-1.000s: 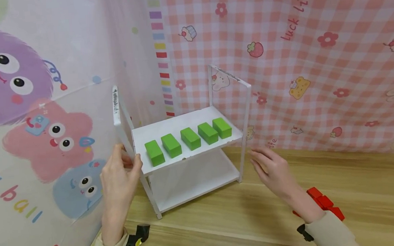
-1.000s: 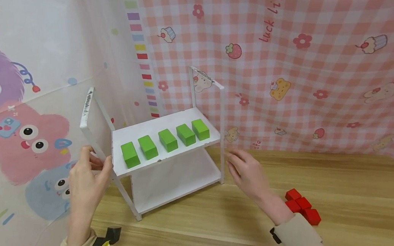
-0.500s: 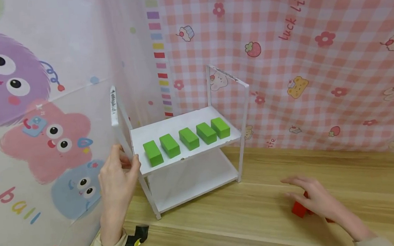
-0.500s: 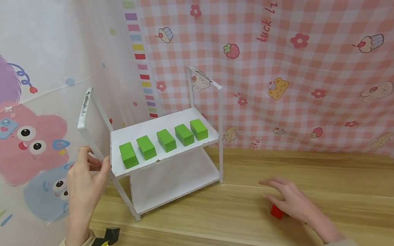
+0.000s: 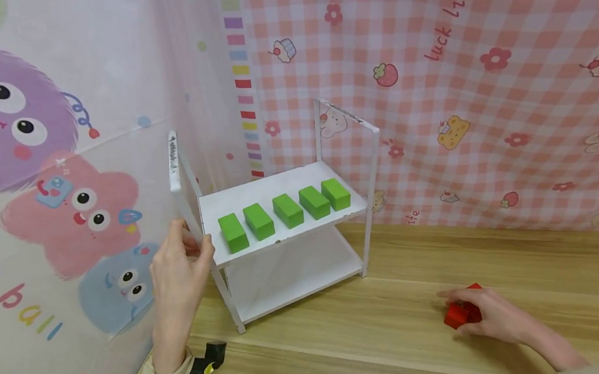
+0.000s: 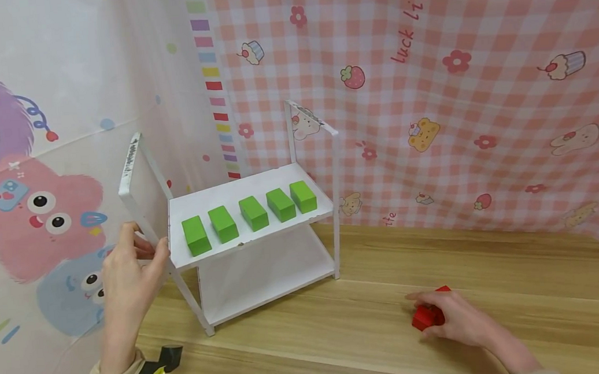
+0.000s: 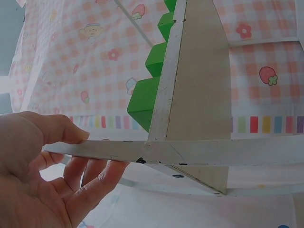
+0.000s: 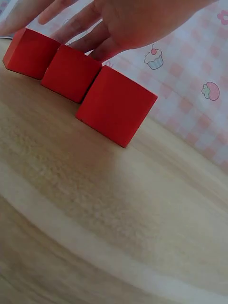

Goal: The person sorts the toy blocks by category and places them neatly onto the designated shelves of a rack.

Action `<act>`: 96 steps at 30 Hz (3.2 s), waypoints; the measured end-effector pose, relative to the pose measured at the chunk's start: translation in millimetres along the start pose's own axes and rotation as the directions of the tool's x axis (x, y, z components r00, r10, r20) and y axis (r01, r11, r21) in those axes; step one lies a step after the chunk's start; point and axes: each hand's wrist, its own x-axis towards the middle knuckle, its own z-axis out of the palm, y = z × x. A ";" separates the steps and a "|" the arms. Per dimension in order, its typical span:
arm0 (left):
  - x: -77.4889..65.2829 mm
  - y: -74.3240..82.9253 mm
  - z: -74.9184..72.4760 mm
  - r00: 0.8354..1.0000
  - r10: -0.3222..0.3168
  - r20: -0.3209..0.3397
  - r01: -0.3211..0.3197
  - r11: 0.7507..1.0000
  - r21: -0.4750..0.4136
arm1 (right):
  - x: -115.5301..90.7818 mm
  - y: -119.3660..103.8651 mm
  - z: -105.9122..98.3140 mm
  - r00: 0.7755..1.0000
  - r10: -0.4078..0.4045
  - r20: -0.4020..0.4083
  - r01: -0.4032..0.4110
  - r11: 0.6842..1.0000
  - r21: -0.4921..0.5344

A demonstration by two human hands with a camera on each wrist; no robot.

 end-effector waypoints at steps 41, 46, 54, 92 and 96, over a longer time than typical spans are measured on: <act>0.2 -0.2 -1.1 1.000 0.000 0.017 0.000 1.000 0.003 | 57.3 -44.4 22.8 0.934 -0.091 -0.345 0.094 0.996 -0.008; 0.3 0.0 -1.0 1.000 -0.004 0.019 0.004 1.000 0.002 | 72.7 -55.1 31.3 0.911 -0.097 -0.401 0.114 0.993 0.018; -0.1 0.5 -1.0 1.000 -0.011 0.016 0.011 1.000 0.001 | 102.4 -76.7 44.3 0.880 -0.133 -0.456 0.176 0.983 0.053; 0.3 -0.5 0.4 1.000 0.007 0.003 -0.007 1.000 -0.012 | 217.5 -190.0 130.2 0.976 -0.103 -0.189 0.166 0.921 0.352; 0.3 -0.1 0.3 1.000 0.014 -0.001 -0.014 1.000 -0.008 | 223.0 -196.4 138.4 0.978 -0.100 -0.183 0.160 0.922 0.353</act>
